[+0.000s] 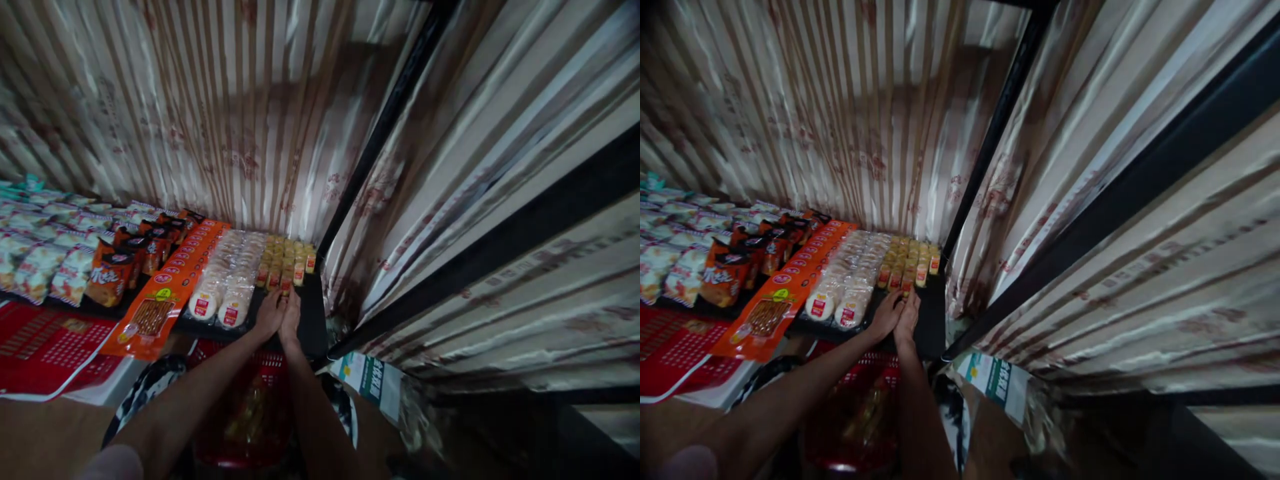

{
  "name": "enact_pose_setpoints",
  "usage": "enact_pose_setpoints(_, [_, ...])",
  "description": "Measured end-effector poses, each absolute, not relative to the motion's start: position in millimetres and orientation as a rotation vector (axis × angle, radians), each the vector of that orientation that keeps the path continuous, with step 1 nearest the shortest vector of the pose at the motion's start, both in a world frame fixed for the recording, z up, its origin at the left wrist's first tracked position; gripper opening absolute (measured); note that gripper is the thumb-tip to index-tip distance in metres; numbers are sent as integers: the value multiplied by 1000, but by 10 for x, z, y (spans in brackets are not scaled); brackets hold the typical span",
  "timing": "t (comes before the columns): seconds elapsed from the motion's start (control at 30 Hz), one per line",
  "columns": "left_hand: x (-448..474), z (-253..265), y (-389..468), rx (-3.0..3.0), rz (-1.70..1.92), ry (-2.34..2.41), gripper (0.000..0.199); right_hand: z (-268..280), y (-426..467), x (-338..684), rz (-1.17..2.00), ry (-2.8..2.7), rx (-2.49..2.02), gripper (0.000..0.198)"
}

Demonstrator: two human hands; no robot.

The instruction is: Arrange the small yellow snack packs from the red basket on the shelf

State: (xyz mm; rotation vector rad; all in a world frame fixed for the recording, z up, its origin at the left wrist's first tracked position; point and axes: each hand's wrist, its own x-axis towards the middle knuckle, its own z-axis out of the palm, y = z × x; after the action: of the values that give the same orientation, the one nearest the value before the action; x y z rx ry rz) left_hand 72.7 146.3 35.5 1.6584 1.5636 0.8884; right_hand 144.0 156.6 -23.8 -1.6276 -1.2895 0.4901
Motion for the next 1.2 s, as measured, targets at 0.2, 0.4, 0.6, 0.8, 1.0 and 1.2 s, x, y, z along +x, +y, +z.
enact_pose_setpoints(0.2, [845, 260, 1471, 1635, 1054, 1475, 35, -242, 1579, 1424, 456, -1330, -1656, 52])
enact_pose_setpoints(0.4, [1099, 325, 1440, 1613, 1090, 1481, 37, -228, 1572, 1419, 433, -1367, -1692, 54])
enact_pose_setpoints(0.6, [973, 389, 1394, 1649, 1099, 1506, 37, -232, 1550, 1417, 402, -1400, -1725, 53])
enact_pose_setpoints(0.8, [721, 365, 1422, 1686, 1031, 1473, 40, -252, 1569, 1423, 401, -1458, -1720, 51])
enact_pose_setpoints(1.0, [737, 423, 1401, 1678, 1022, 1450, 40, -245, 1557, 1434, 374, -1533, -1719, 53])
enact_pose_setpoints(1.2, [698, 172, 1464, 1780, 1058, 1425, 43, -231, 1524, 1446, 371, -1373, -1665, 52])
